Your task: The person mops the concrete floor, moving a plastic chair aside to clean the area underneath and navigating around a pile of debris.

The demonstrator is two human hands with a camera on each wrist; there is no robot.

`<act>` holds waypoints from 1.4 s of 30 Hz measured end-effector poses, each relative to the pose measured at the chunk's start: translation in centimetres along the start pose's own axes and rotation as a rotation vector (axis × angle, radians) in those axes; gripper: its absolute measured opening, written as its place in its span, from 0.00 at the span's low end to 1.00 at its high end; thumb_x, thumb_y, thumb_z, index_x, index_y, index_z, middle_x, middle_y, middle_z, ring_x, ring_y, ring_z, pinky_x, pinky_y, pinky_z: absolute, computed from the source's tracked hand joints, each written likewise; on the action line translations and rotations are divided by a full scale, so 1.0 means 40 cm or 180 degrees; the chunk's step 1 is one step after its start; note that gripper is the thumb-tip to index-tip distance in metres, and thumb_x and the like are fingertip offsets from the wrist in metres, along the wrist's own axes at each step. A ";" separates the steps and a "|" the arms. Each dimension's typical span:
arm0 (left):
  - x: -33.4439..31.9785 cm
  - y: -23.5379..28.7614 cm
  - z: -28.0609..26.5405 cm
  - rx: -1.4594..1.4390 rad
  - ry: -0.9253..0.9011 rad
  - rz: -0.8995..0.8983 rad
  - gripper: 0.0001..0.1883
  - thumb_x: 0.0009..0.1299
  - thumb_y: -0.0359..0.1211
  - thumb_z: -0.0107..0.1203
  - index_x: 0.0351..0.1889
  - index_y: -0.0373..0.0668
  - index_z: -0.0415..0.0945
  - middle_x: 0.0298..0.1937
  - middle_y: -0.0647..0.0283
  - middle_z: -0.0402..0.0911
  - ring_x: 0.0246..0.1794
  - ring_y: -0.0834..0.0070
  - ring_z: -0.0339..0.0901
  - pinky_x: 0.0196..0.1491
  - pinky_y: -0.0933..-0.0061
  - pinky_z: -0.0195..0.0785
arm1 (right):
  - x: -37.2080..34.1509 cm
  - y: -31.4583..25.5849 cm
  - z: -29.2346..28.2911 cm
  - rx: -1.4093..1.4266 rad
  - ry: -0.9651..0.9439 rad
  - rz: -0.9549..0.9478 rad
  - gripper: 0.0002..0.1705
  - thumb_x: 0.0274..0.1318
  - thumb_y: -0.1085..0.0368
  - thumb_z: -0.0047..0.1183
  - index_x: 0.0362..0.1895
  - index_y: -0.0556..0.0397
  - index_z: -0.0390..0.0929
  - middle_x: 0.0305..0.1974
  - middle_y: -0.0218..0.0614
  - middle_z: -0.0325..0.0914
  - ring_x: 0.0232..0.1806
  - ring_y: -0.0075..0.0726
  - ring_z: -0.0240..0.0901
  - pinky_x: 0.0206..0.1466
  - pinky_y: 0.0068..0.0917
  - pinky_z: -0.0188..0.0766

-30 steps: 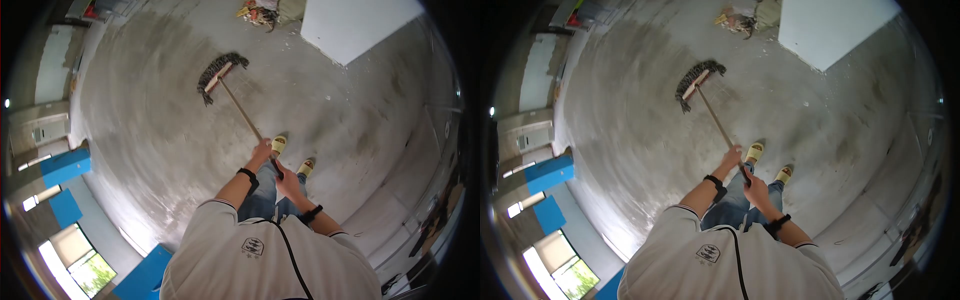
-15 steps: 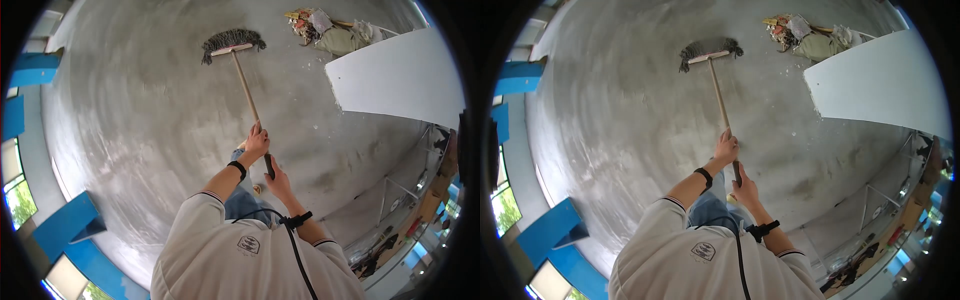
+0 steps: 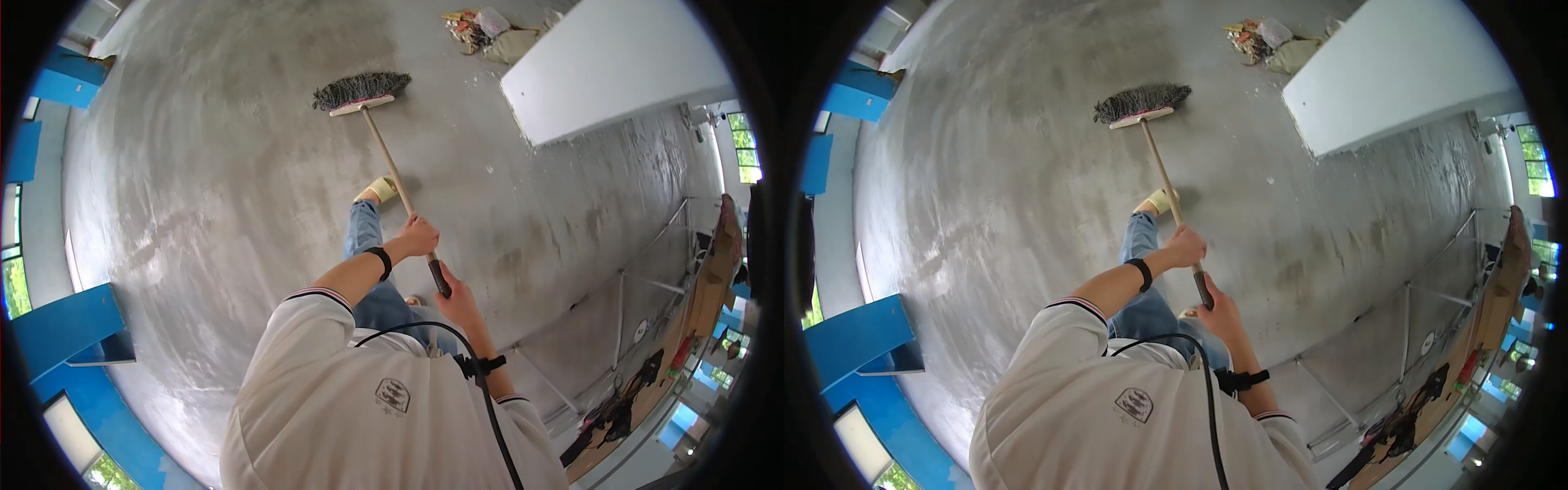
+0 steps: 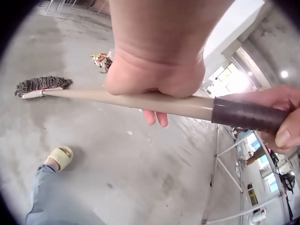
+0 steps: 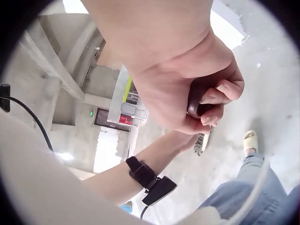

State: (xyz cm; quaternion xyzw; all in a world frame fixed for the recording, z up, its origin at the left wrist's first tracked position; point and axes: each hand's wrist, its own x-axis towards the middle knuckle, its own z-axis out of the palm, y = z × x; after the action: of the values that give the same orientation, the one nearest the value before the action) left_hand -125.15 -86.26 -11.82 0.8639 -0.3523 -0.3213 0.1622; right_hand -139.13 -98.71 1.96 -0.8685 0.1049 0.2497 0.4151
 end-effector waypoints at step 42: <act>-0.415 0.013 0.144 0.0369 -0.0458 0.0312 0.32 0.52 0.37 0.62 0.59 0.50 0.69 0.66 0.52 0.61 0.68 0.56 0.57 0.64 0.60 0.59 | -0.348 0.019 0.375 0.0731 0.1098 0.0491 0.32 0.45 0.62 0.61 0.58 0.52 0.72 0.40 0.51 0.79 0.40 0.49 0.79 0.42 0.32 0.73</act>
State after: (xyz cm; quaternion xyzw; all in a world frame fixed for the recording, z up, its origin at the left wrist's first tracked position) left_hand -138.31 -75.10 -8.49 0.8282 -0.4229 -0.3532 0.1019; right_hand -156.48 -87.94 0.75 -0.8348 0.2682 0.1149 0.4668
